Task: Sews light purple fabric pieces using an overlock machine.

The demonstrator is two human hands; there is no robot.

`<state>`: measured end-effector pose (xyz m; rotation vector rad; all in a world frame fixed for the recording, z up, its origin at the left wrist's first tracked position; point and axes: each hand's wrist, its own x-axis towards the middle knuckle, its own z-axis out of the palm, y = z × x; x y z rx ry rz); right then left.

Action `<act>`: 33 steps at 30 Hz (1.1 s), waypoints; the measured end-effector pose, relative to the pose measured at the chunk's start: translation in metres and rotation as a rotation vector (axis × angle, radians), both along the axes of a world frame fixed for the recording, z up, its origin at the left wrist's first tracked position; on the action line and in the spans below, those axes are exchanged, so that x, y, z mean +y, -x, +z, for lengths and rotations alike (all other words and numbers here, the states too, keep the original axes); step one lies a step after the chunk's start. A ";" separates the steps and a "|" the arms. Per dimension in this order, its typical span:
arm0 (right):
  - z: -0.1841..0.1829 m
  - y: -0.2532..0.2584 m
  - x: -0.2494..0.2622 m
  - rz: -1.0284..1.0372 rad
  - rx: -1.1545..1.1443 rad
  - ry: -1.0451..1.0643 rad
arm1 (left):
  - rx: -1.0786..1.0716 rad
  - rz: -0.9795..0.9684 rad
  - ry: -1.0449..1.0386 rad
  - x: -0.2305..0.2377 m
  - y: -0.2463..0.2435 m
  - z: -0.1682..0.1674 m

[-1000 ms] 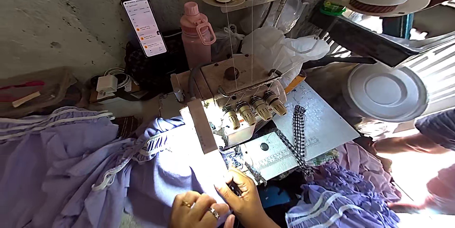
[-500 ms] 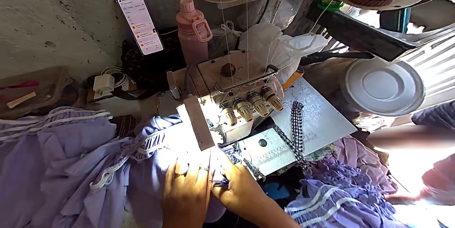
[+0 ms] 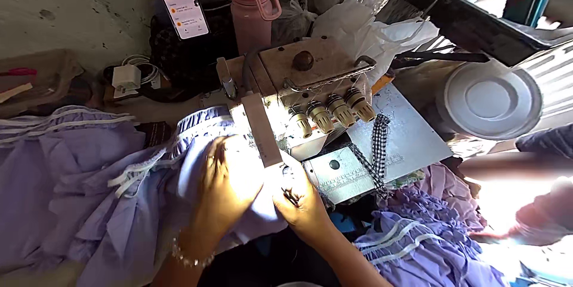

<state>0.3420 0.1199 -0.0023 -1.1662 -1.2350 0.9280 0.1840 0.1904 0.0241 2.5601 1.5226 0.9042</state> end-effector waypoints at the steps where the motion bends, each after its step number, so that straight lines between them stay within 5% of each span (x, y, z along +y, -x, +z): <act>1: -0.001 0.001 -0.002 -0.001 0.061 0.008 | -0.011 -0.015 0.021 0.006 0.002 0.000; 8: -0.022 -0.005 -0.052 -0.061 0.260 0.173 | -0.243 -0.053 -0.006 -0.043 0.012 0.004; 13: -0.025 -0.012 -0.078 -0.040 0.286 0.265 | -0.456 -0.480 0.797 -0.108 0.025 -0.031; 16: -0.020 -0.015 -0.082 -0.012 0.287 0.268 | -0.480 -0.521 1.252 -0.119 0.016 -0.058; 21: -0.013 -0.015 -0.091 0.007 0.222 0.233 | -1.552 -0.401 1.612 -0.118 -0.004 -0.073; 22: -0.012 -0.015 -0.093 0.004 0.192 0.202 | -1.658 -0.286 1.521 -0.118 -0.009 -0.062; 24: -0.013 -0.015 -0.094 -0.007 0.144 0.137 | -1.508 -0.154 1.068 -0.120 -0.020 -0.045; 28: -0.017 -0.015 -0.076 -0.034 0.118 0.009 | -0.617 -0.070 0.094 -0.097 -0.011 -0.044; 31: -0.012 -0.012 -0.053 -0.075 0.099 -0.047 | -0.135 0.072 -0.144 -0.075 -0.008 -0.026; 33: -0.008 -0.010 -0.036 -0.086 0.094 -0.065 | -0.024 0.130 -0.134 -0.064 -0.010 -0.016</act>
